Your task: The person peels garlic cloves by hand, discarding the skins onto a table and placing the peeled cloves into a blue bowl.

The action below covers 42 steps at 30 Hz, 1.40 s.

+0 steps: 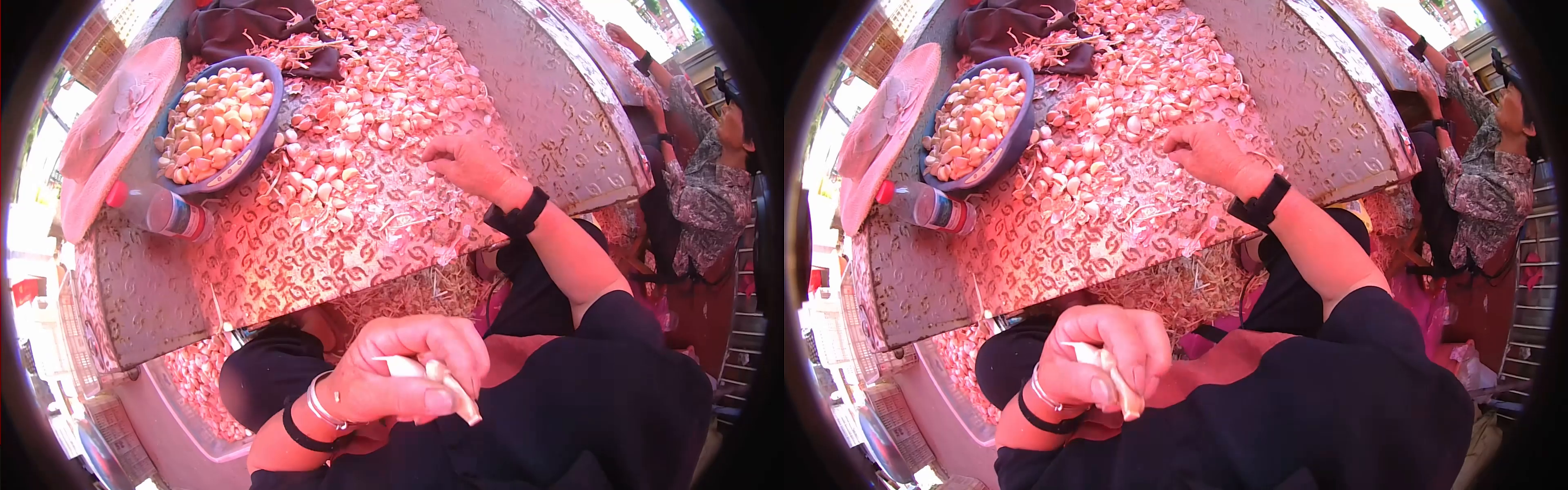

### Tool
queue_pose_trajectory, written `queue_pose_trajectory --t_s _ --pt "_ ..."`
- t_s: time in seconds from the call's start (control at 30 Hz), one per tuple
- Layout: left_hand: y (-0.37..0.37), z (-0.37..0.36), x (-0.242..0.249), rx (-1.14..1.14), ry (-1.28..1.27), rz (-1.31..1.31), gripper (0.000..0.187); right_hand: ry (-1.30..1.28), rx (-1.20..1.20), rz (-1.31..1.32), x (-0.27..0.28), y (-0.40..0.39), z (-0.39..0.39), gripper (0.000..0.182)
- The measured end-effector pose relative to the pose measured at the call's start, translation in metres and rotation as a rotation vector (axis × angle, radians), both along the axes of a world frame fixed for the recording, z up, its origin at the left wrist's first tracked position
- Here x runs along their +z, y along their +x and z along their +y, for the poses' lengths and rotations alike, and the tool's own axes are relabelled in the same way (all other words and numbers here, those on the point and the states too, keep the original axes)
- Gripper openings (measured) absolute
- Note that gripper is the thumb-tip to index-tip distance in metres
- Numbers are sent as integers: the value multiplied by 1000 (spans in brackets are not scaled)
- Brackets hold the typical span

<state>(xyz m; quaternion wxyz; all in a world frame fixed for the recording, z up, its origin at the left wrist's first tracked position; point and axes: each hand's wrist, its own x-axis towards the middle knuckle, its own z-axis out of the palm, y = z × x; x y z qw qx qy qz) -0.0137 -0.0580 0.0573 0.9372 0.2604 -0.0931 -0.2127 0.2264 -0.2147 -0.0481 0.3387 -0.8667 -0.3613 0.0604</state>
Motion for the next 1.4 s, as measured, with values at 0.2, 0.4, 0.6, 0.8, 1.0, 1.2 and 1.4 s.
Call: queue_pose_trajectory --t_s 0.2,0.4,0.6,0.8,1.0,1.2,1.4 --pt "-13 -27 23 77 -354 -396 15 -204 284 -109 -20 -18 10 15" --pt "-15 -27 25 113 -329 -463 15 -374 308 -171 -26 -23 16 13" --pt "-19 -25 31 119 -318 -423 14 -259 233 -198 -19 -27 10 10" --pt "-5 -6 11 -42 -224 -468 14 215 -186 17 -15 -1 -14 8" --pt "22 16 -53 276 -331 245 16 -271 5 -237 -39 -17 -2 12" --pt "43 22 -83 507 -77 422 23 -168 -153 412 -26 3 1 15" --pt "53 23 -112 499 -3 525 26 594 -140 1370 -6 4 -9 26"
